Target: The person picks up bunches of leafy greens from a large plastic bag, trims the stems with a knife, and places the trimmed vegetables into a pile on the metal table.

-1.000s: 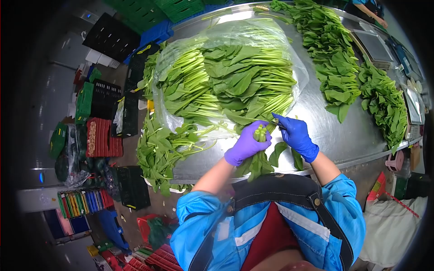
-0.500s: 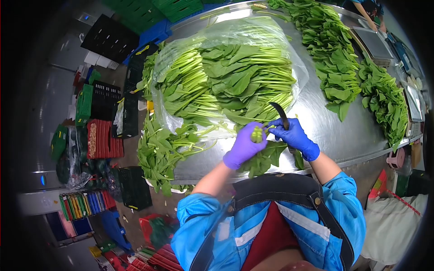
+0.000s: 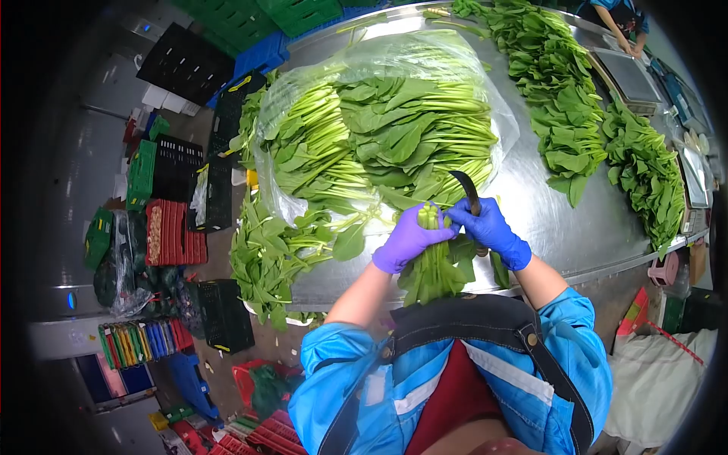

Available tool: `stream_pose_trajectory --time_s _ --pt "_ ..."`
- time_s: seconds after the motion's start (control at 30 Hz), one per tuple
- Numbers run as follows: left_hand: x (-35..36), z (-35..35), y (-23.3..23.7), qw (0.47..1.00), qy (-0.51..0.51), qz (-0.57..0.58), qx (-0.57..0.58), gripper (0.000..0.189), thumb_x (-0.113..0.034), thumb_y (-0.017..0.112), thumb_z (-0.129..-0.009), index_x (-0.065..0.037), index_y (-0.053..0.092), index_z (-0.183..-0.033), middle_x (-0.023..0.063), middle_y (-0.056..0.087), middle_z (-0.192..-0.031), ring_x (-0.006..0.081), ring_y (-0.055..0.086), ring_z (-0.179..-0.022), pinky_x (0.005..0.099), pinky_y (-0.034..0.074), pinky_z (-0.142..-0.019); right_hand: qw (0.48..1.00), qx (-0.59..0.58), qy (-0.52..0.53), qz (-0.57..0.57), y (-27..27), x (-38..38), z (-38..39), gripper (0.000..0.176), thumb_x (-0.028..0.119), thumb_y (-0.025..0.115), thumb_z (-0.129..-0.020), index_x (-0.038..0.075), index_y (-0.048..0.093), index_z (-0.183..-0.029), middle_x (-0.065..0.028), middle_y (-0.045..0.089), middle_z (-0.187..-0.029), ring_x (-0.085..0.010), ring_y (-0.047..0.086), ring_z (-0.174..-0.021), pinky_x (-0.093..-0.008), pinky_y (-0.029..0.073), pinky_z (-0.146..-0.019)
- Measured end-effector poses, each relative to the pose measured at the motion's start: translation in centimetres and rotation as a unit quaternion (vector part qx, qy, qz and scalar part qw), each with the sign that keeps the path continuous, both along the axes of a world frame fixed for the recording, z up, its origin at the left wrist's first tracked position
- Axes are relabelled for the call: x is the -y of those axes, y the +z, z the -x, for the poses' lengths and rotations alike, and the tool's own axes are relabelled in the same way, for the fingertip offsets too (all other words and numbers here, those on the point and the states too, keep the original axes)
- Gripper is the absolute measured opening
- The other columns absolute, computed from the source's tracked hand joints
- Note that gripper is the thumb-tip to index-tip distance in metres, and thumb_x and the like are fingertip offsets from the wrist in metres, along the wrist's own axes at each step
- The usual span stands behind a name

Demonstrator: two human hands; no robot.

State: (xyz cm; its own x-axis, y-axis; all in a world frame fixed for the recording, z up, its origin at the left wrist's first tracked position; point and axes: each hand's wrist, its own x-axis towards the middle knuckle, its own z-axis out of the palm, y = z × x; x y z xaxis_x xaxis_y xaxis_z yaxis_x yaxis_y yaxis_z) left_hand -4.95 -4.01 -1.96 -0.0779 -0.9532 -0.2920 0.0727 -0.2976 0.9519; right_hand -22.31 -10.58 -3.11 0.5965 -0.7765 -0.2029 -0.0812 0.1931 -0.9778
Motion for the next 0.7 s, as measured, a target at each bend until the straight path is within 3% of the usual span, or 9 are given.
stream_pose_trajectory --time_s 0.13,0.2,0.23,0.27,0.3,0.47,0.53,0.6,0.7 --pt "-0.1 -1.4 0.0 0.999 -0.041 -0.021 -0.017 0.021 -0.004 0.072 -0.073 -0.002 0.055 -0.086 0.0085 0.066 -0.082 0.0158 0.064 -0.078 0.0281 0.051 -0.073 0.992 0.021 -0.122 -0.011 -1.3 3.7 -0.1 0.027 0.03 0.062 -0.087 0.004 0.068 -0.091 -0.0022 0.063 -0.065 -0.0045 0.045 -0.044 -0.019 0.036 -0.042" --pt "-0.2 -1.9 0.2 0.993 -0.011 -0.02 -0.117 0.019 -0.003 0.069 -0.074 0.0 0.056 -0.088 0.0115 0.066 -0.084 0.0196 0.065 -0.079 0.031 0.052 -0.075 0.981 -0.027 -0.192 0.029 -2.8 6.0 -0.2 0.032 0.031 0.065 -0.083 0.003 0.066 -0.099 -0.0062 0.066 -0.076 -0.0102 0.055 -0.054 -0.0236 0.045 -0.051" --pt "-0.2 -2.2 0.5 0.99 0.029 -0.019 -0.138 0.02 -0.002 0.065 -0.074 0.002 0.057 -0.092 0.0144 0.066 -0.086 0.0234 0.066 -0.08 0.0339 0.053 -0.077 0.911 -0.101 -0.301 0.262 -5.5 9.3 0.0 0.037 0.03 0.068 -0.08 0.003 0.064 -0.104 -0.0085 0.067 -0.084 -0.0138 0.059 -0.062 -0.0264 0.047 -0.059" --pt "-0.1 -2.5 0.2 0.99 0.03 -0.017 -0.137 0.02 -0.002 0.065 -0.074 0.002 0.057 -0.092 0.0144 0.066 -0.086 0.0234 0.066 -0.08 0.0339 0.053 -0.077 0.772 -0.168 -0.388 0.475 -8.3 12.3 0.4 0.043 0.029 0.071 -0.077 0.003 0.063 -0.109 -0.0107 0.067 -0.091 -0.0175 0.062 -0.071 -0.0292 0.049 -0.067" --pt "0.0 -2.8 -0.2 0.988 0.034 -0.013 -0.149 0.021 -0.002 0.065 -0.074 0.002 0.057 -0.093 0.0147 0.066 -0.086 0.024 0.066 -0.08 0.0342 0.053 -0.077 0.771 -0.166 -0.389 0.476 -9.4 13.4 0.9 0.043 0.029 0.071 -0.077 0.003 0.063 -0.109 -0.0107 0.067 -0.091 -0.0175 0.062 -0.071 -0.0292 0.049 -0.067" --pt "-0.1 -3.6 1.0 0.99 0.052 0.034 -0.127 0.025 -0.003 0.065 -0.073 0.002 0.058 -0.097 0.011 0.065 -0.083 0.0205 0.064 -0.077 0.0309 0.051 -0.072 0.917 -0.197 -0.212 0.275 -7.3 13.1 2.9 0.048 0.027 0.074 -0.073 0.002 0.061 -0.112 -0.0098 0.066 -0.092 -0.0207 0.063 -0.084 -0.0311 0.047 -0.079" --pt "-0.2 -3.7 2.1 0.994 0.052 0.026 -0.09 0.025 -0.005 0.068 -0.073 0.0 0.059 -0.097 0.008 0.064 -0.081 0.0163 0.062 -0.075 0.0278 0.049 -0.071 0.931 -0.156 -0.187 0.272 -4.7 11.0 3.6 0.038 0.021 0.071 -0.073 0.003 0.064 -0.106 -0.0073 0.065 -0.086 -0.0166 0.061 -0.074 -0.0284 0.049 -0.068" --pt "-0.3 -3.7 1.8 0.997 0.051 0.035 0.039 0.025 -0.007 0.071 -0.074 -0.002 0.059 -0.095 0.0058 0.064 -0.081 0.0134 0.06 -0.074 0.0265 0.048 -0.074 0.991 -0.111 -0.076 0.016 -2.2 8.8 4.3 0.031 0.014 0.068 -0.073 0.003 0.066 -0.102 -0.0048 0.064 -0.081 -0.0102 0.057 -0.062 -0.0242 0.044 -0.053" --pt "-0.1 -2.5 2.1 0.994 0.034 0.062 0.08 0.023 -0.006 0.071 -0.075 -0.004 0.058 -0.094 0.0035 0.063 -0.086 0.0113 0.059 -0.078 0.0263 0.047 -0.076 0.994 -0.063 -0.091 -0.004 -1.5 6.3 3.8 0.029 0.016 0.066 -0.077 0.004 0.065 -0.103 -0.0009 0.064 -0.08 -0.0041 0.045 -0.051 -0.0188 0.037 -0.045"
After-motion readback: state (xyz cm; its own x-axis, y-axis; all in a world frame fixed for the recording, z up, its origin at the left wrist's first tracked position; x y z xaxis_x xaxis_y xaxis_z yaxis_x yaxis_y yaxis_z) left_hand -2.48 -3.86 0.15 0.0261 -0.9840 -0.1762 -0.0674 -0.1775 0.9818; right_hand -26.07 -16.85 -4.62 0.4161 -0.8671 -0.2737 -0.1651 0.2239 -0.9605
